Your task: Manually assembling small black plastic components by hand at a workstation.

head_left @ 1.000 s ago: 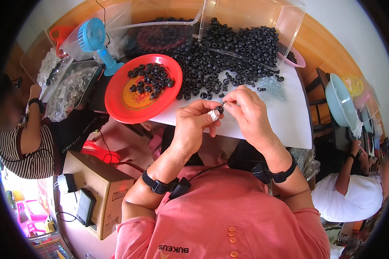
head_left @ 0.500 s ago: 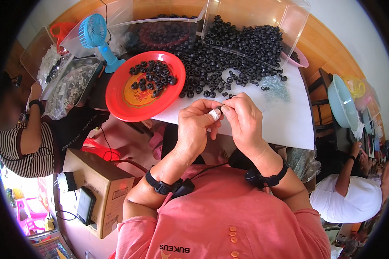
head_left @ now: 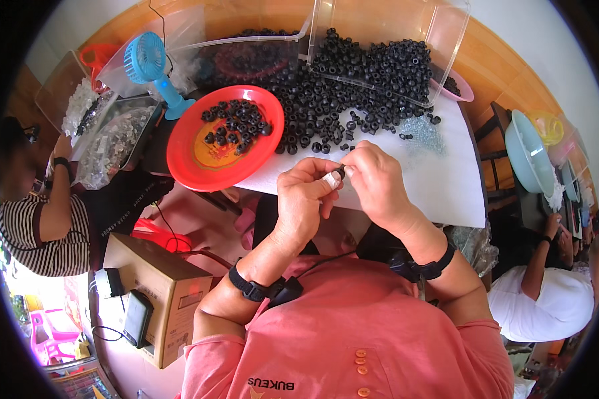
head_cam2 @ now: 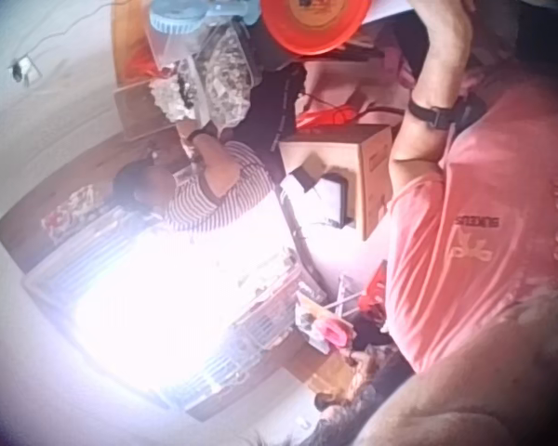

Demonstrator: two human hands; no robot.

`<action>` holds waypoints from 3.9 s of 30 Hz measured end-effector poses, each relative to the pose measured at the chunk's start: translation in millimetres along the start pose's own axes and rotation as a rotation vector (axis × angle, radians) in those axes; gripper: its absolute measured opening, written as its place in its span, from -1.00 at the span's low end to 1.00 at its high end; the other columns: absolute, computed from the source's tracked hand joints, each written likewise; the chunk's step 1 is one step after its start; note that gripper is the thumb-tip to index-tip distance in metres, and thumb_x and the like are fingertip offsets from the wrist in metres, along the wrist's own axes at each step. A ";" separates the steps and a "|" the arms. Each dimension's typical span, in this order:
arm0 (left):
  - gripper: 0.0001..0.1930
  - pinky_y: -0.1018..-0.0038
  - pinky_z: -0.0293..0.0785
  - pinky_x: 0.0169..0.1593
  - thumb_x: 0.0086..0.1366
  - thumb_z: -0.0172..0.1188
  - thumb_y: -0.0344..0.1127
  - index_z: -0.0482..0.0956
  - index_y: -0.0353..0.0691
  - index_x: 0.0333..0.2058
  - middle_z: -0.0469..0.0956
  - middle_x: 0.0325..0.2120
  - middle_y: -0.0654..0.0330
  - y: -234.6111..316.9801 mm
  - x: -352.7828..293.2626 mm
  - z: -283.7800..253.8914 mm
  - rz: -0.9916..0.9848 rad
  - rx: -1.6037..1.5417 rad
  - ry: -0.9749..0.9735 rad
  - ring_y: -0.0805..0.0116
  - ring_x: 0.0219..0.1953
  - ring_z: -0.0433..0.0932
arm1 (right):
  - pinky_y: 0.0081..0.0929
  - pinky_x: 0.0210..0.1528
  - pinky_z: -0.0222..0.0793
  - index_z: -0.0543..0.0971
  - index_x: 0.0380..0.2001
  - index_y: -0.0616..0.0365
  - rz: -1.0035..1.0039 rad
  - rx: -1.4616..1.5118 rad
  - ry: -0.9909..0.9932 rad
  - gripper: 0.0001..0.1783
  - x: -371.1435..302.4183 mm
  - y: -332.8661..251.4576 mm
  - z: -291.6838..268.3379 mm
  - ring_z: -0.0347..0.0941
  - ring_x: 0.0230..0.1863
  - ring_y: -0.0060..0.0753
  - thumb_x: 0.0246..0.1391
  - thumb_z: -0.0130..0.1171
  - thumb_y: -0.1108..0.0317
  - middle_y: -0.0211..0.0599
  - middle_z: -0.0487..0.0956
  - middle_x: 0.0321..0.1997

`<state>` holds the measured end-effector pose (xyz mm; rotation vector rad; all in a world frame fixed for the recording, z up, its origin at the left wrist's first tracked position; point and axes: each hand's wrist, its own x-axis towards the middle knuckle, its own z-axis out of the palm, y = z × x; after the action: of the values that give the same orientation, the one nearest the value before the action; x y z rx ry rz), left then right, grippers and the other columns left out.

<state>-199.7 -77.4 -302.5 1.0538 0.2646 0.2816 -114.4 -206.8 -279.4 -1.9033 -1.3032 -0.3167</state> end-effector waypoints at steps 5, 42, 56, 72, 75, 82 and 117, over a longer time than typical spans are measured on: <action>-0.91 0.67 0.23 -0.70 0.24 0.16 -0.54 0.53 -0.45 -0.29 0.53 -0.50 0.17 -2.3 -1.0 0.0 0.009 -0.007 0.017 0.56 -0.62 0.41 | -0.20 -0.33 0.27 0.36 -0.50 0.17 -0.188 -0.282 0.076 -0.80 -0.3 -8.6 5.6 0.34 -0.38 -0.06 -0.27 0.13 0.51 -0.17 0.36 -0.43; -0.86 0.66 0.23 -0.62 0.21 0.27 -0.40 0.63 -0.39 -0.33 0.55 -0.61 0.24 89.5 2.6 -42.3 0.413 0.731 0.300 0.60 -0.66 0.40 | -0.30 -0.26 0.29 0.55 -0.46 0.15 -0.081 -0.558 0.033 -0.87 -30.6 35.0 -55.5 0.41 -0.31 -0.22 -0.20 0.15 0.54 -0.31 0.45 -0.41; -0.74 0.25 0.41 -0.17 -0.13 0.29 -0.57 0.60 -0.27 -0.36 0.48 -0.38 0.11 27.4 48.9 0.2 0.974 1.644 -0.181 0.06 -0.23 0.40 | -0.29 -0.20 0.24 0.54 -0.54 0.18 -0.088 -0.687 -0.141 -0.96 -45.1 61.7 -67.2 0.42 -0.25 -0.22 -0.14 0.11 0.49 -0.24 0.48 -0.40; -0.75 0.24 0.44 -0.31 -0.11 0.16 -0.60 0.55 -0.31 -0.36 0.40 -0.43 0.09 -7.3 25.5 15.2 0.955 1.466 -0.262 0.09 -0.29 0.41 | -0.48 -0.26 0.36 0.50 -0.38 0.19 0.443 0.323 0.143 -0.93 -30.4 57.7 -74.4 0.47 -0.37 -0.46 0.02 0.15 0.56 -0.31 0.51 -0.42; -0.77 0.23 0.44 -0.29 -0.05 0.15 -0.62 0.56 -0.35 -0.33 0.43 -0.39 0.06 -10.7 27.2 9.9 0.879 1.335 -0.234 0.07 -0.26 0.42 | -0.59 -0.29 0.38 0.51 -0.35 0.22 0.551 0.674 0.176 -0.97 -28.8 59.3 -73.7 0.44 -0.40 -0.59 0.12 0.15 0.53 -0.39 0.53 -0.43; -0.75 0.20 0.44 -0.20 0.03 0.13 -0.63 0.57 -0.35 -0.26 0.47 -0.33 0.04 -11.5 21.2 10.2 0.751 1.214 -0.174 0.02 -0.22 0.44 | -0.61 -0.28 0.38 0.49 -0.36 0.22 0.570 0.773 0.167 -0.97 -25.1 36.5 -46.7 0.41 -0.39 -0.62 0.13 0.14 0.56 -0.45 0.52 -0.41; -0.89 0.34 0.46 -0.33 0.05 0.31 -0.49 0.54 -0.30 -0.46 0.55 -0.48 0.12 -11.8 53.3 69.0 0.497 0.891 -0.350 0.14 -0.39 0.52 | -0.64 -0.22 0.37 0.51 -0.30 0.23 0.484 0.800 0.305 -0.85 -31.8 50.0 -61.7 0.42 -0.31 -0.66 0.03 0.11 0.64 -0.44 0.53 -0.36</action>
<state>-124.9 -120.2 -284.7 2.0282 -0.2295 0.4303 -71.3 -280.7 -281.1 -1.3401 -0.5896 0.1522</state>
